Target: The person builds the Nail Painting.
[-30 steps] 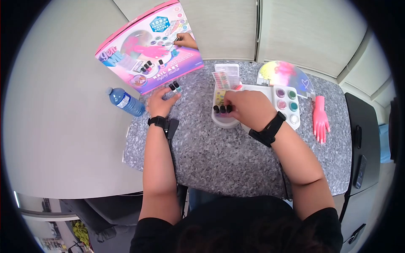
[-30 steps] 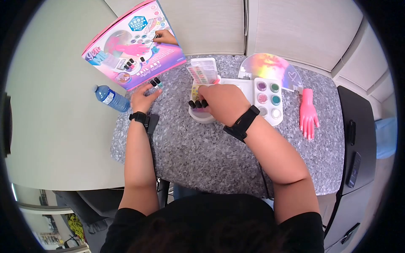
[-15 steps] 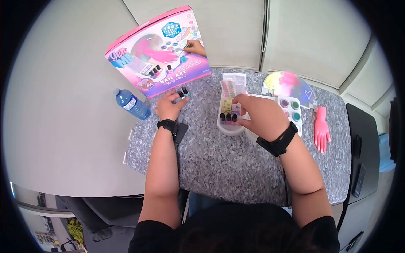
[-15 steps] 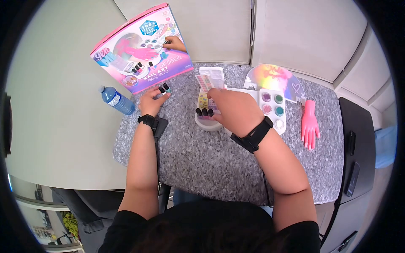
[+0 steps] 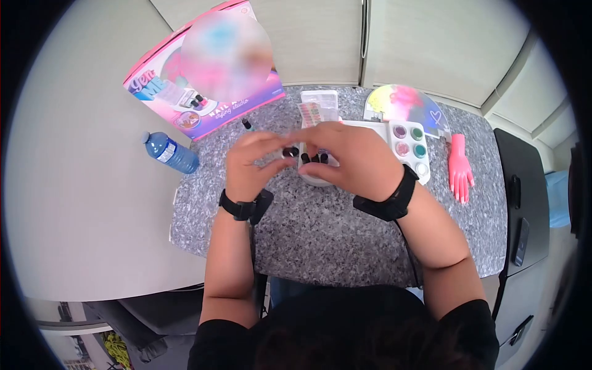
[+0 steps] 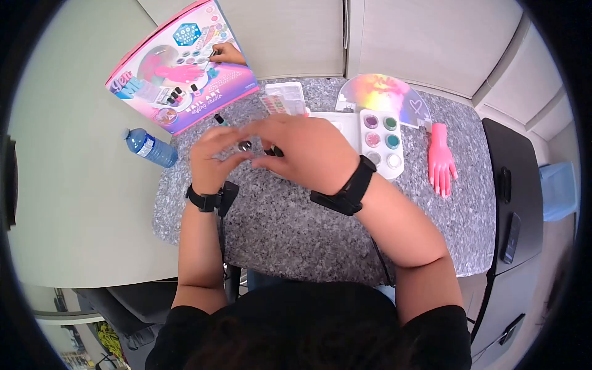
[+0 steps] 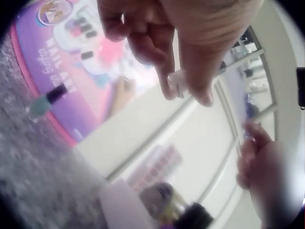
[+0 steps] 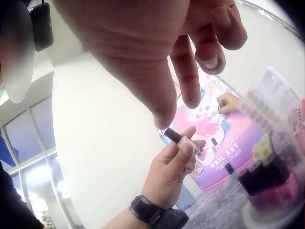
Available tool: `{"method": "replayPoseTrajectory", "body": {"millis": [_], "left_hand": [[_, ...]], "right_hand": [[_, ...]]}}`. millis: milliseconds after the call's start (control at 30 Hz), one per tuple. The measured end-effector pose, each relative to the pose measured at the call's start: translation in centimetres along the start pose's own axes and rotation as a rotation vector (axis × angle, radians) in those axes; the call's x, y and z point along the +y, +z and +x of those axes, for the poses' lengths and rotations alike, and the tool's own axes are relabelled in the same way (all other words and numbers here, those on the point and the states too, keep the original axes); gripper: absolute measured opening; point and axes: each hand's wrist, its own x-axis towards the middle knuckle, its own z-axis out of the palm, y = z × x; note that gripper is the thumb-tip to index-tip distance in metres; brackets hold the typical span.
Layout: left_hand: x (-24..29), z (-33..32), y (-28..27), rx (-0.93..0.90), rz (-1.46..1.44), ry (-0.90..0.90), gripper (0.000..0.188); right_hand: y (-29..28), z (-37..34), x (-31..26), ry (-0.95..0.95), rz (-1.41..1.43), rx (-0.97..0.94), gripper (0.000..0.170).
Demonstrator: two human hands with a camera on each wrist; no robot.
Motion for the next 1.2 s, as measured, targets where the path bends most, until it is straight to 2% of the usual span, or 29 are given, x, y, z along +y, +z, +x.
{"method": "replayPoseTrajectory", "body": {"millis": [67,200,267,300,367,433,500,567,633,700,900,1000,1067,1100,1133,1167,1200], "left_hand": [[-0.2,-0.3,1.0,-0.039,-0.096,0.138,0.040],[0.0,-0.2,0.8,-0.108,-0.109,0.117,0.040],[0.6,0.5,0.5,0.116,0.205,0.071,0.046],[-0.3,0.6,0.4,0.116,0.202,0.067,0.046],[-3.7,0.3,-0.2,0.272,0.164,-0.219,0.043],[-6.4,0.0,-0.4,0.243,0.195,-0.244,0.041],[-8.3,-0.5,0.2,0.214,0.227,-0.264,0.040],[-9.7,-1.0,1.0,0.073,0.285,-0.385,0.043],[-11.1,-1.1,1.6,0.073,0.224,-0.383,0.041],[-12.0,-1.4,1.8,0.068,0.167,-0.388,0.039],[-11.1,-1.1,1.8,0.024,0.145,-0.439,0.034],[-9.0,-0.6,1.7,0.068,0.017,-0.438,0.031],[-6.5,0.0,1.6,0.093,-0.216,-0.423,0.019],[-5.2,0.0,1.6,0.092,-0.214,-0.422,0.019],[-3.8,-0.2,1.6,0.071,-0.281,-0.306,0.016],[-2.5,-0.4,1.6,0.048,-0.348,-0.189,0.019],[-1.4,-0.7,1.8,0.043,-0.348,-0.187,0.019]], "right_hand": [[1.1,-0.3,0.8,-0.040,-0.028,0.010,0.034],[-0.6,-0.2,0.7,0.002,-0.003,-0.058,0.025],[-2.9,0.0,0.7,0.138,-0.014,-0.129,0.021],[-3.5,-0.1,1.1,0.140,-0.014,-0.133,0.021],[-4.4,-0.5,2.0,0.251,-0.085,-0.252,0.022],[-4.0,-0.5,2.9,0.296,-0.063,-0.303,0.023],[-2.4,-1.1,5.0,0.280,-0.160,-0.344,0.024],[-1.5,-1.1,5.2,0.273,-0.175,-0.313,0.024],[-0.9,-0.9,5.0,0.262,-0.188,-0.281,0.024],[-0.2,-1.1,4.7,0.252,-0.320,-0.276,0.023],[0.8,-1.6,4.3,0.281,-0.435,-0.264,0.026],[-0.2,-1.6,3.1,0.293,-0.411,-0.224,0.030],[-1.2,-1.0,2.1,0.262,-0.370,-0.185,0.033],[-1.5,-0.9,1.8,0.237,-0.330,-0.150,0.035],[-1.4,-0.7,1.5,0.181,-0.281,-0.056,0.032],[-1.1,-0.5,1.2,0.182,-0.280,-0.052,0.032],[-0.9,-0.3,0.9,0.108,-0.195,0.035,0.031]]}}
